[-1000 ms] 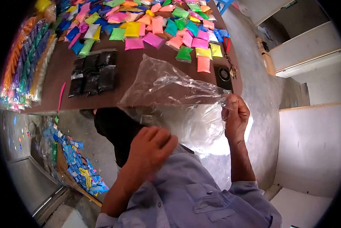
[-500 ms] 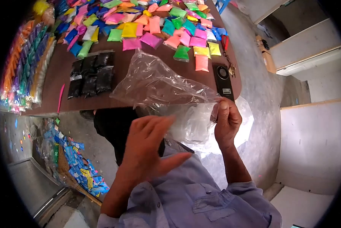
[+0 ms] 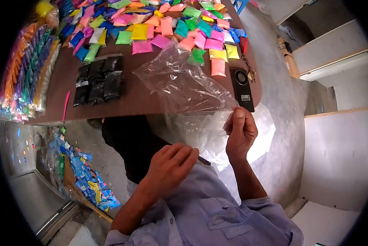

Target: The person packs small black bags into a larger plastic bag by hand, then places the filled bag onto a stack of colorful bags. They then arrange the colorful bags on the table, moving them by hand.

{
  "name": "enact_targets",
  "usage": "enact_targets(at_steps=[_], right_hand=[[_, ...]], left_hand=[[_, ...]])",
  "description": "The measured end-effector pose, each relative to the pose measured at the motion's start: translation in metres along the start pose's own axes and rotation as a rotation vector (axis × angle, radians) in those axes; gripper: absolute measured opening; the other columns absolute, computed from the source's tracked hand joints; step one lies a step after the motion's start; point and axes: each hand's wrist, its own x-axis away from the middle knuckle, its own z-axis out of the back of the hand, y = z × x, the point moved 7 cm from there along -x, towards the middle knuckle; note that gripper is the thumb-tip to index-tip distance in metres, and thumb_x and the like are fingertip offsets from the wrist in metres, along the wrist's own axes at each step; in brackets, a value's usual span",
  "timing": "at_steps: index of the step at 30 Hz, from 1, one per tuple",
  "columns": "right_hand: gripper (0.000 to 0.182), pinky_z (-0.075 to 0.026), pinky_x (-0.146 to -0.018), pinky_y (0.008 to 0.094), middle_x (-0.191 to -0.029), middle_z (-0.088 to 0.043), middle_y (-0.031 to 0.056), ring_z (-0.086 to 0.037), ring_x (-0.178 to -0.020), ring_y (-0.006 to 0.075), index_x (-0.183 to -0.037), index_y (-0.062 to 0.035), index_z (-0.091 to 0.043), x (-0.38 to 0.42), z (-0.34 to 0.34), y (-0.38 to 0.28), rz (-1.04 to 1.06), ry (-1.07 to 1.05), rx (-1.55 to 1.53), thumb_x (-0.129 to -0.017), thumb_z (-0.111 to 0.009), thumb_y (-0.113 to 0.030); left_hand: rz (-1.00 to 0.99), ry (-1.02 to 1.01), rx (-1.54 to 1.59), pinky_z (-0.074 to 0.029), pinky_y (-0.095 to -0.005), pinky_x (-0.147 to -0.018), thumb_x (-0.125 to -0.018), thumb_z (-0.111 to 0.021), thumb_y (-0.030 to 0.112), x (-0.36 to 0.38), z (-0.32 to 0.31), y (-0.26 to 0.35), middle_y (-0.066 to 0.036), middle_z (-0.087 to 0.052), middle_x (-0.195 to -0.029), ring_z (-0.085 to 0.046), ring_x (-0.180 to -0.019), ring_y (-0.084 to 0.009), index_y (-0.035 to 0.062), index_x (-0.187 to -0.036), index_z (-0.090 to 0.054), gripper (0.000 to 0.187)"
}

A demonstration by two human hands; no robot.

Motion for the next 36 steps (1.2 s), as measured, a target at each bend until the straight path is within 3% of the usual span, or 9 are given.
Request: enact_targets(at_steps=[9,11,15,18,23,26,29,32,36], right_hand=[[0.028,-0.051,-0.068,0.0259,-0.09,-0.069,0.0029,-0.062,-0.075,0.0095,-0.124,0.0044,-0.073,0.016,-0.004,0.003,0.063,-0.008,-0.013,-0.116,-0.063,-0.021],[0.022,-0.056,-0.073,0.0285,-0.099,-0.071,0.006,-0.066,-0.081,0.0118,-0.123,0.0043,-0.071,0.027,-0.008,0.011,-0.001,-0.036,0.051,-0.114,-0.064,-0.014],[0.013,-0.055,-0.076,0.0277,-0.1,-0.071,0.0074,-0.066,-0.085,0.011,-0.117,0.0034,-0.07,0.042,-0.016,0.012,-0.001,-0.095,0.044,-0.111,-0.067,-0.008],[0.008,-0.055,-0.077,0.0272,-0.1,-0.071,0.0073,-0.066,-0.086,0.0106,-0.114,0.0025,-0.068,0.048,-0.014,0.01,-0.018,-0.112,0.033,-0.109,-0.068,-0.004],[0.006,-0.055,-0.078,0.0264,-0.099,-0.072,0.007,-0.067,-0.087,0.0112,-0.111,0.001,-0.066,0.051,-0.012,0.008,-0.105,-0.183,-0.02,-0.106,-0.07,0.001],[0.011,-0.055,-0.082,0.0264,-0.103,-0.072,0.007,-0.068,-0.093,0.0122,-0.116,-0.0001,-0.065,0.051,-0.006,0.02,-0.217,-0.277,-0.009,-0.107,-0.071,-0.003],[0.031,-0.056,-0.088,0.0306,-0.111,-0.072,0.0088,-0.07,-0.103,0.0157,-0.131,0.0003,-0.063,0.047,-0.006,0.042,-0.333,-0.41,-0.128,-0.112,-0.067,-0.024],[0.075,-0.057,-0.094,0.0378,-0.127,-0.073,0.0142,-0.07,-0.115,0.0219,-0.153,0.0006,-0.055,0.034,-0.016,0.051,-0.461,-0.411,-0.067,-0.114,-0.048,-0.063],[0.061,-0.057,-0.091,0.0352,-0.122,-0.076,0.0129,-0.072,-0.11,0.0204,-0.144,0.0003,-0.064,0.032,-0.033,0.044,-0.591,-0.454,-0.076,-0.116,-0.054,-0.053]], left_hand=[[0.298,0.201,0.362,-0.06,-0.0389,-0.082,-0.084,-0.095,0.028,-0.029,0.031,-0.022,-0.013,-0.079,-0.108,-0.075,-0.096,-0.0256,0.0044,-0.114,-0.078,0.042],[0.583,0.025,0.599,-0.059,-0.0355,-0.08,-0.085,-0.095,0.03,-0.034,0.008,-0.033,-0.013,-0.078,-0.1,-0.074,-0.091,-0.0203,0.0013,-0.113,-0.077,0.044],[0.606,-0.057,0.665,-0.059,-0.0318,-0.081,-0.092,-0.092,0.025,-0.038,-0.018,-0.034,-0.009,-0.077,-0.096,-0.072,-0.091,-0.014,0.0006,-0.11,-0.077,0.034],[0.787,-0.032,1.024,-0.058,-0.0289,-0.081,-0.098,-0.085,0.016,-0.031,-0.036,-0.044,-0.006,-0.077,-0.096,-0.071,-0.089,-0.0124,0.0016,-0.106,-0.077,0.018],[0.661,0.225,1.033,-0.057,-0.0243,-0.077,-0.1,-0.082,0.008,-0.027,-0.029,-0.05,-0.003,-0.076,-0.095,-0.07,-0.085,-0.0089,0.0031,-0.101,-0.071,0.012],[0.727,0.114,1.025,-0.057,-0.0245,-0.075,-0.099,-0.082,0.006,-0.025,-0.029,-0.055,-0.002,-0.074,-0.095,-0.068,-0.083,-0.0076,0.0036,-0.102,-0.07,0.013],[0.659,0.032,0.955,-0.057,-0.0249,-0.074,-0.099,-0.081,0.006,-0.023,-0.021,-0.052,-0.001,-0.072,-0.094,-0.067,-0.083,-0.0068,0.0032,-0.104,-0.07,0.013],[0.554,-0.069,0.956,-0.058,-0.0263,-0.074,-0.099,-0.08,0.005,-0.021,-0.025,-0.045,-0.003,-0.074,-0.095,-0.069,-0.083,-0.0082,0.003,-0.106,-0.07,0.012],[0.537,-0.098,0.87,-0.061,-0.0287,-0.079,-0.1,-0.079,0.004,-0.019,-0.028,-0.039,-0.007,-0.076,-0.098,-0.073,-0.088,-0.012,0.0021,-0.11,-0.072,0.013]])
